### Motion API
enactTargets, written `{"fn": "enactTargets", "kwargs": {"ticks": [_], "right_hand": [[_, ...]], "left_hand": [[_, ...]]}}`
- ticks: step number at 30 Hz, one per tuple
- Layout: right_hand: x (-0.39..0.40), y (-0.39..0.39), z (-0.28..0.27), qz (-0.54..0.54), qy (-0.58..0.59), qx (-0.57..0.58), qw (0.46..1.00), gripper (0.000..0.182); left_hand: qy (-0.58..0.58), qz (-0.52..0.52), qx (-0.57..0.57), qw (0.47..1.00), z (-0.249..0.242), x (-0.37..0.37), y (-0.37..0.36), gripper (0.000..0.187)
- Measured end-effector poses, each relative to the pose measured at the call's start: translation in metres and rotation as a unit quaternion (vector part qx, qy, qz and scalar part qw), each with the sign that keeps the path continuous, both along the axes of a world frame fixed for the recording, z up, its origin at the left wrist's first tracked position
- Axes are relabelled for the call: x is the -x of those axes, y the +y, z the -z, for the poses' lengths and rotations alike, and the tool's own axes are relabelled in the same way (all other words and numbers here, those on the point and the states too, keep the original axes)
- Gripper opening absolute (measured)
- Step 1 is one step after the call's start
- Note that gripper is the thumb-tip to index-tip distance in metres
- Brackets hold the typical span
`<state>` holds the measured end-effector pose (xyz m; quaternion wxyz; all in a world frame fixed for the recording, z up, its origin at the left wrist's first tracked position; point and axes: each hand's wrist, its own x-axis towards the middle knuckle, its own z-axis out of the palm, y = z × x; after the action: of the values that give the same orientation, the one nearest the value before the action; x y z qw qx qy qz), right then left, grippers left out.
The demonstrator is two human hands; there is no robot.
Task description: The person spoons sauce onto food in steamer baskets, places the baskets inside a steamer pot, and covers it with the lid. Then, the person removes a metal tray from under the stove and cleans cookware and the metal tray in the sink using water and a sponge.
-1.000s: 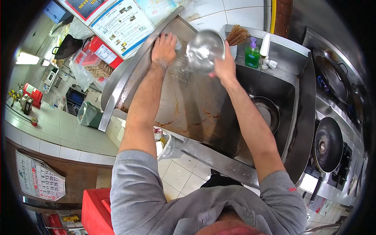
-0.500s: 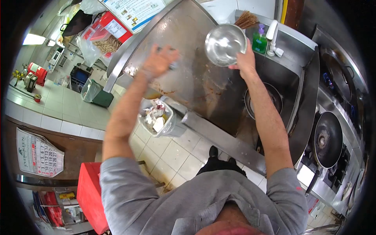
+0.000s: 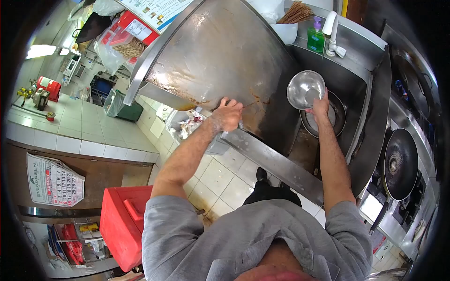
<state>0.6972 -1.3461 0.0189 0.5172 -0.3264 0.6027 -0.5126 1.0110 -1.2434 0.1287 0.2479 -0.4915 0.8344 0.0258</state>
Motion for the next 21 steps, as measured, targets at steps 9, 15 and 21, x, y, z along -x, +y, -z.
{"fn": "enactTargets", "kwargs": {"ticks": [9,15,21], "right_hand": [[-0.091,0.022,-0.128,-0.144,0.038,0.167,0.975,0.066],[-0.072,0.001,-0.116,-0.091,0.01,0.138,0.986,0.067],[-0.052,0.031,-0.054,-0.042,0.129,0.14,0.981,0.073]], "left_hand": [[-0.062,-0.058,0.128,0.988,-0.184,-0.096,0.0,0.021],[-0.101,-0.01,0.353,0.93,-0.038,-0.045,0.003,0.021],[-0.038,0.058,0.21,0.975,0.187,0.094,-0.033,0.024]]}}
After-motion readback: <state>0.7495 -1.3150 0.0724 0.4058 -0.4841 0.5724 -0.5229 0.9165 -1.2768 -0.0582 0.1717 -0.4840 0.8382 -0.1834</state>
